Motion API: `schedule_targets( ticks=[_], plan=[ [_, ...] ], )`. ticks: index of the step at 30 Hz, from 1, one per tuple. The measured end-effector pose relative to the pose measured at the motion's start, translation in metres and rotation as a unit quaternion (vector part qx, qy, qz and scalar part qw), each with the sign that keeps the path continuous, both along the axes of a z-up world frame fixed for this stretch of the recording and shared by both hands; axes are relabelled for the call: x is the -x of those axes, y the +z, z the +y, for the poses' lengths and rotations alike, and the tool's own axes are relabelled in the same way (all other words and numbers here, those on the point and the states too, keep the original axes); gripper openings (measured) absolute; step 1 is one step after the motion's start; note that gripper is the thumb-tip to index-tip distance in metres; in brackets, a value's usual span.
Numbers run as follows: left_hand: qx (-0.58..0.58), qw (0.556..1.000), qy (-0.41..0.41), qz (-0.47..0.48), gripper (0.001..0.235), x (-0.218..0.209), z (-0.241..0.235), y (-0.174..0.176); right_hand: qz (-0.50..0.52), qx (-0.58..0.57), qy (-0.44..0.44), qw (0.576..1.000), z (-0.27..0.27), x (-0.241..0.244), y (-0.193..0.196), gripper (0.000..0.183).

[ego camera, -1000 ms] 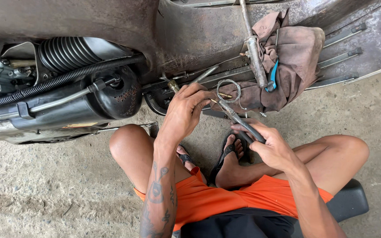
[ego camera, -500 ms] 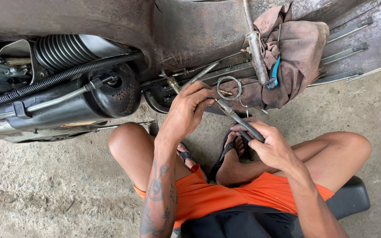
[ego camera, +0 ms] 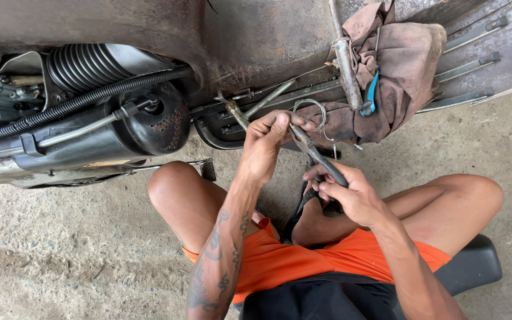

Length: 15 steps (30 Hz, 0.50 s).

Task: The person sits on the ground next to a motorcycle and works on a small brass fitting and a coiled metal wire. They use pliers to manipulate the fitting and then attempt to insert the wire into it.

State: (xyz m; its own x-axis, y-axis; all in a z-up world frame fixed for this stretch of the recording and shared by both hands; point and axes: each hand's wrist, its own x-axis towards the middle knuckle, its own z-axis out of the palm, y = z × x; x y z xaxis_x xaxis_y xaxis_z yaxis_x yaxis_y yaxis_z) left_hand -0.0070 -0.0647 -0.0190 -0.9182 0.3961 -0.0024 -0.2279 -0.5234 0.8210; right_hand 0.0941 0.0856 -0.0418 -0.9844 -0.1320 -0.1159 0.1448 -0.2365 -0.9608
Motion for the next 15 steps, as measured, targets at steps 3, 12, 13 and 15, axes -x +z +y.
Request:
schedule_targets(
  ticks=[3, 12, 13, 15],
  plan=[
    [-0.018, 0.998, 0.047, -0.040, 0.025, 0.001, 0.011, -0.015, 0.047, -0.175, -0.017, 0.983, -0.009, 0.004, 0.011, 0.030],
    [0.054, 0.982, 0.161, -0.081, 0.021, -0.010, 0.028, 0.009, -0.147, 0.082, -0.043, 0.985, -0.010, -0.008, -0.012, 0.022],
    [0.045, 0.979, 0.174, -0.091, 0.022, -0.010, 0.031, 0.003, -0.033, -0.154, -0.051, 0.986, -0.009, -0.007, -0.014, 0.025],
    [0.038, 0.976, 0.189, -0.102, 0.022, -0.012, 0.031, -0.002, 0.081, -0.379, -0.054, 0.920, -0.010, -0.007, -0.017, 0.029]
  ],
)
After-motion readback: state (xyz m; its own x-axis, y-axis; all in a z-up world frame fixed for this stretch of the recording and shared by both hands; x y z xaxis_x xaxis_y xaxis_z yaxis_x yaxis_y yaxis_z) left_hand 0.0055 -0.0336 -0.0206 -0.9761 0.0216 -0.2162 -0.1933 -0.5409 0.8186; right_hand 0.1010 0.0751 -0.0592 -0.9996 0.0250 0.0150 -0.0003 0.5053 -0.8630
